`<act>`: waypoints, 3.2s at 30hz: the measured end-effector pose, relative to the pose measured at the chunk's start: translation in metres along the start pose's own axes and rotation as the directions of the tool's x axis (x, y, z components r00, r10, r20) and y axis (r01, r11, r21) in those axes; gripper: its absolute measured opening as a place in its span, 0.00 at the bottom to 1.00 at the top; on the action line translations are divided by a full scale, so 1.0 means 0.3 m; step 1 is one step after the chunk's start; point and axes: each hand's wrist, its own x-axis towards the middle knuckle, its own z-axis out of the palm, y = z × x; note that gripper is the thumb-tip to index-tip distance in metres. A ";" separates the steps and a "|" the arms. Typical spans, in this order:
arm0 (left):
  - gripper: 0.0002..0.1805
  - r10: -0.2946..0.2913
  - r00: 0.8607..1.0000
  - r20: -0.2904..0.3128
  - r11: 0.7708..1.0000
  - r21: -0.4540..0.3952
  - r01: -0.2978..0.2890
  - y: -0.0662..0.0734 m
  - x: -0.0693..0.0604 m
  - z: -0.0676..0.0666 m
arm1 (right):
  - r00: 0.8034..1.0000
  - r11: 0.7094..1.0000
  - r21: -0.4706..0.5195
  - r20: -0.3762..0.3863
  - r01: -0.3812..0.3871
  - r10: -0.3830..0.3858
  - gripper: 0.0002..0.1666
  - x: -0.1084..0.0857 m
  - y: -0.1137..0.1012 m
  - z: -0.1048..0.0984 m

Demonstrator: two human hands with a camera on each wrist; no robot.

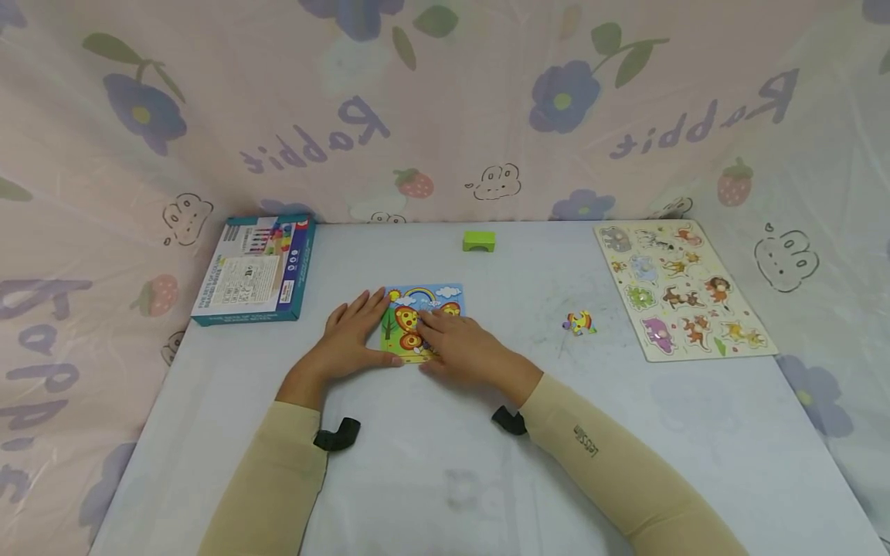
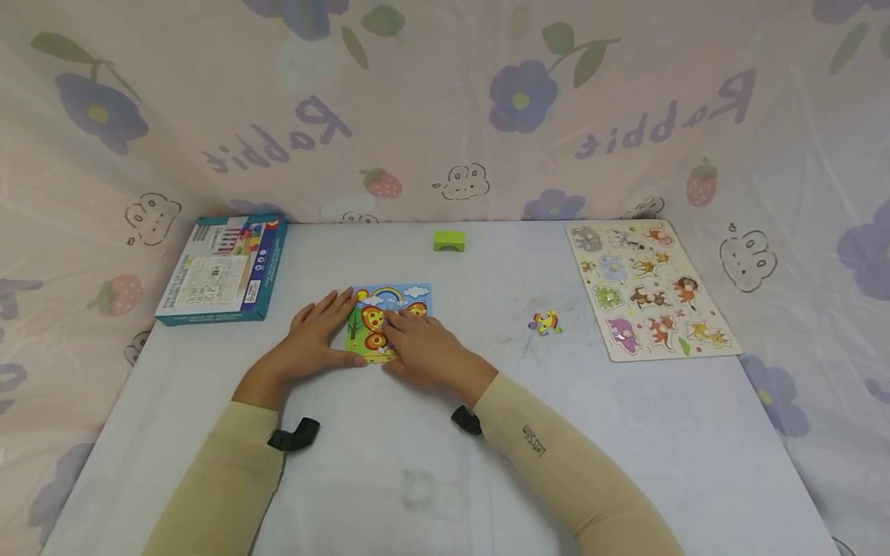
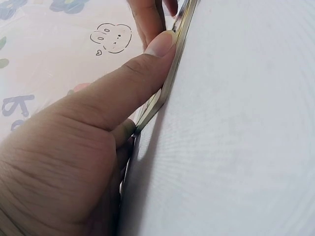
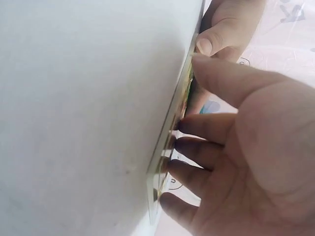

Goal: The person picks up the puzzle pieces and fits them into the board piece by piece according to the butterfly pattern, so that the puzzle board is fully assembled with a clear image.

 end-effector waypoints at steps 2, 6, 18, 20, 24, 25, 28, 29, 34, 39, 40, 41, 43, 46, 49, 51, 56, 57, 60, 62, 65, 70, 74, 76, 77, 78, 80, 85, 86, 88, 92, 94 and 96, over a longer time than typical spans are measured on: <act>0.69 -0.003 1.000 0.003 1.000 0.003 0.003 0.001 0.001 0.000 | 1.000 1.000 -0.010 0.009 -0.004 0.004 0.47 -0.001 -0.002 -0.001; 0.68 -0.006 1.000 0.008 1.000 0.010 0.006 0.006 0.003 -0.003 | 1.000 1.000 -0.023 0.012 -0.007 0.007 0.47 -0.006 -0.005 -0.005; 0.68 0.013 1.000 -0.006 1.000 0.010 -0.013 -0.004 0.000 -0.004 | 0.999 1.000 0.022 0.029 -0.015 0.015 0.47 -0.006 -0.010 -0.016; 0.68 0.017 1.000 -0.006 1.000 0.001 -0.017 -0.003 0.000 -0.002 | 0.999 1.000 0.020 0.031 -0.020 0.019 0.48 -0.008 -0.011 -0.011; 0.67 0.022 1.000 -0.003 1.000 -0.005 -0.022 0.003 -0.002 -0.002 | 0.999 1.000 0.006 0.033 -0.030 0.030 0.50 -0.009 -0.007 0.001; 0.67 0.023 1.000 -0.003 1.000 -0.005 -0.023 0.005 -0.003 -0.002 | 0.999 1.000 0.006 0.031 -0.031 0.030 0.50 -0.009 -0.006 0.003; 0.68 0.023 1.000 -0.001 1.000 0.000 -0.023 0.008 -0.003 -0.006 | 0.999 0.999 0.018 0.030 -0.028 0.027 0.49 -0.006 -0.003 0.002; 0.68 0.023 1.000 -0.001 1.000 0.001 -0.023 0.009 -0.003 -0.008 | 0.999 0.999 0.022 0.034 -0.027 0.026 0.49 -0.006 -0.003 0.000; 0.68 0.022 1.000 -0.003 1.000 0.010 -0.022 0.005 -0.005 -0.007 | 0.999 0.998 0.055 0.047 -0.027 0.024 0.49 -0.001 -0.003 -0.009; 0.68 0.020 1.000 0.000 1.000 0.000 -0.020 0.002 -0.003 0.000 | 0.999 0.972 0.232 -0.013 -0.029 0.033 0.45 -0.013 0.030 0.003; 0.68 0.017 1.000 0.002 1.000 -0.002 -0.017 0.001 -0.002 0.002 | 0.999 0.957 0.289 -0.033 -0.025 0.037 0.43 -0.020 0.040 0.003; 0.68 0.015 1.000 0.004 1.000 -0.002 -0.015 0.001 -0.002 0.002 | 0.998 0.940 0.341 -0.055 -0.023 0.044 0.43 -0.029 0.049 0.001; 0.67 0.010 1.000 0.006 1.000 -0.003 -0.010 0.002 -0.001 0.002 | 0.993 0.900 0.436 -0.101 -0.010 0.060 0.41 -0.050 0.069 -0.005; 0.67 0.002 1.000 0.007 1.000 -0.005 -0.002 0.004 0.000 -0.001 | 0.978 0.838 0.544 -0.195 0.041 0.079 0.38 -0.086 0.098 -0.016; 0.67 0.005 1.000 0.002 1.000 -0.009 -0.005 0.005 -0.002 -0.004 | 0.952 0.783 0.615 -0.284 0.090 0.113 0.34 -0.127 0.130 -0.021; 0.68 0.007 1.000 0.000 1.000 -0.017 -0.008 0.005 -0.002 -0.004 | 0.936 0.750 0.653 -0.320 0.103 0.150 0.32 -0.156 0.154 -0.021; 0.68 -0.002 1.000 -0.003 1.000 -0.025 0.002 0.005 -0.005 -0.001 | 0.902 0.646 0.755 -0.350 0.111 0.253 0.29 -0.232 0.217 -0.013; 0.68 -0.004 1.000 -0.004 1.000 -0.025 0.004 0.005 -0.005 -0.001 | 0.896 0.616 0.778 -0.353 0.122 0.269 0.29 -0.249 0.230 -0.011; 0.68 -0.006 1.000 -0.002 1.000 -0.023 0.006 0.004 -0.004 0.003 | 0.874 0.530 0.830 -0.379 0.174 0.306 0.27 -0.300 0.265 -0.007; 0.68 -0.011 1.000 0.001 1.000 -0.017 0.011 0.003 -0.003 0.005 | 0.853 0.487 0.845 -0.410 0.221 0.324 0.28 -0.333 0.284 -0.006; 0.68 -0.012 1.000 0.001 1.000 -0.014 0.012 0.002 -0.003 0.004 | 0.808 0.431 0.852 -0.465 0.298 0.362 0.33 -0.368 0.319 0.000; 0.68 -0.005 1.000 0.000 1.000 -0.011 0.005 -0.003 -0.005 0.003 | 0.719 0.286 0.852 -0.523 0.438 0.458 0.41 -0.397 0.385 0.022; 0.68 0.005 1.000 -0.006 1.000 -0.008 -0.005 -0.005 -0.004 0.004 | 0.631 0.239 0.821 -0.556 0.518 0.541 0.49 -0.416 0.429 0.039; 0.68 0.007 1.000 -0.008 1.000 -0.008 -0.007 -0.006 -0.003 0.005 | 0.595 0.235 0.812 -0.559 0.534 0.578 0.52 -0.426 0.447 0.048; 0.68 0.004 1.000 -0.007 1.000 -0.008 -0.004 -0.006 -0.002 0.005 | 0.580 0.234 0.812 -0.555 0.535 0.597 0.53 -0.431 0.454 0.052; 0.68 0.001 1.000 -0.005 1.000 -0.008 -0.001 -0.005 -0.002 0.006 | 0.565 0.242 0.814 -0.550 0.529 0.615 0.53 -0.436 0.461 0.057; 0.68 0.001 1.000 -0.002 1.000 -0.009 -0.001 -0.006 0.001 0.008 | 0.539 0.260 0.824 -0.534 0.503 0.651 0.50 -0.444 0.472 0.066; 0.68 0.003 1.000 -0.004 1.000 -0.017 -0.003 -0.007 -0.001 0.006 | 0.531 0.328 0.894 -0.446 0.306 0.720 0.41 -0.446 0.489 0.074; 0.68 0.001 1.000 -0.004 1.000 -0.017 -0.002 -0.007 -0.001 0.006 | 0.540 0.345 0.905 -0.424 0.248 0.727 0.40 -0.446 0.491 0.074; 0.68 0.000 1.000 -0.005 1.000 -0.019 -0.001 -0.007 -0.001 0.007 | 0.560 0.380 0.916 -0.385 0.132 0.734 0.38 -0.447 0.494 0.073; 0.68 -0.001 1.000 0.000 1.000 -0.016 0.001 -0.007 0.001 0.010 | 0.557 0.456 0.887 -0.344 -0.070 0.756 0.39 -0.455 0.489 0.067; 0.68 -0.003 1.000 0.003 1.000 -0.017 0.003 -0.005 0.001 0.010 | 0.553 0.496 0.854 -0.340 -0.156 0.760 0.38 -0.456 0.489 0.069; 0.68 -0.003 1.000 0.005 1.000 -0.017 0.003 -0.006 0.001 0.009 | 0.563 0.530 0.818 -0.336 -0.222 0.755 0.37 -0.457 0.493 0.071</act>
